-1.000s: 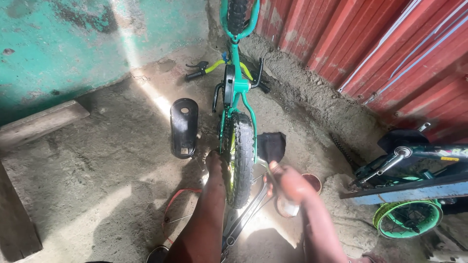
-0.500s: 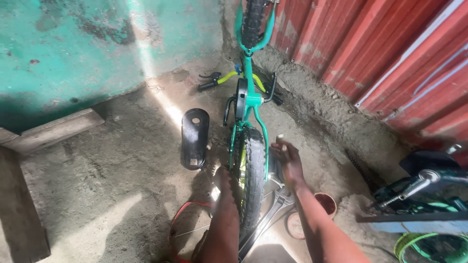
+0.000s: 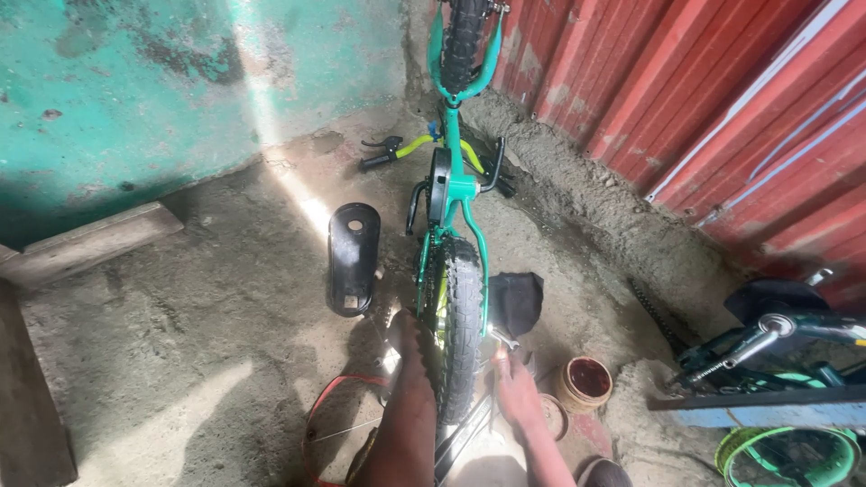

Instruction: The person is installing and securing a chain guard on a small green bicycle, using their hands to align it and a wrench to tighten the fasteners.

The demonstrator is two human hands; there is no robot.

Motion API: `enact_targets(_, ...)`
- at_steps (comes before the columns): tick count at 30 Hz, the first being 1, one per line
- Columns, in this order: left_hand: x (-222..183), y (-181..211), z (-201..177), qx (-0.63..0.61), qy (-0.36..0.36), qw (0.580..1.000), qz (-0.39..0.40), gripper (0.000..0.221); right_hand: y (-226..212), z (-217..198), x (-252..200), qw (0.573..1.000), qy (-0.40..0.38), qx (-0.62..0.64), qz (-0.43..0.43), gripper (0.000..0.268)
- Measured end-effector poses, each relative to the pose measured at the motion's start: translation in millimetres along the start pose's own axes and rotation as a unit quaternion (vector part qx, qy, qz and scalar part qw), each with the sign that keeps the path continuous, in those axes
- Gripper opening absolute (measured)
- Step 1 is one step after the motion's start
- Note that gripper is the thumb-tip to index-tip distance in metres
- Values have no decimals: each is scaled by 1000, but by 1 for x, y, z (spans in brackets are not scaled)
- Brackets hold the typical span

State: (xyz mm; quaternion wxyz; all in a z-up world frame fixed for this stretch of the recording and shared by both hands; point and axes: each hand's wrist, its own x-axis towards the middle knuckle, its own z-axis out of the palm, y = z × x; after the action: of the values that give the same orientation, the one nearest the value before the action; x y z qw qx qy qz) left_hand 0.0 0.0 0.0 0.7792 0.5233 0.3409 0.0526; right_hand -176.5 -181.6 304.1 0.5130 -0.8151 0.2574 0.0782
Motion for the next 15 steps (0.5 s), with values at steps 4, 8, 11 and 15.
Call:
enact_targets(4, -12, -4, -1, -2, -10, 1000, -6, 29, -44, -51, -18, 986, -124, -110, -9, 81)
enact_targets(8, -10, 1, 2, -9, -12, 1000, -3, 29, -105, -96, -30, 952, -224, 208, -3, 70)
enact_targets(11, -17, -4, -1, -14, -8, 1000, -2, 29, -122, -89, 0, 912, -189, 359, -67, 64)
enact_targets(15, -19, 3, -2, -13, -8, 1000, 0, 29, -115, -47, 82, 843, -137, 495, -158, 39)
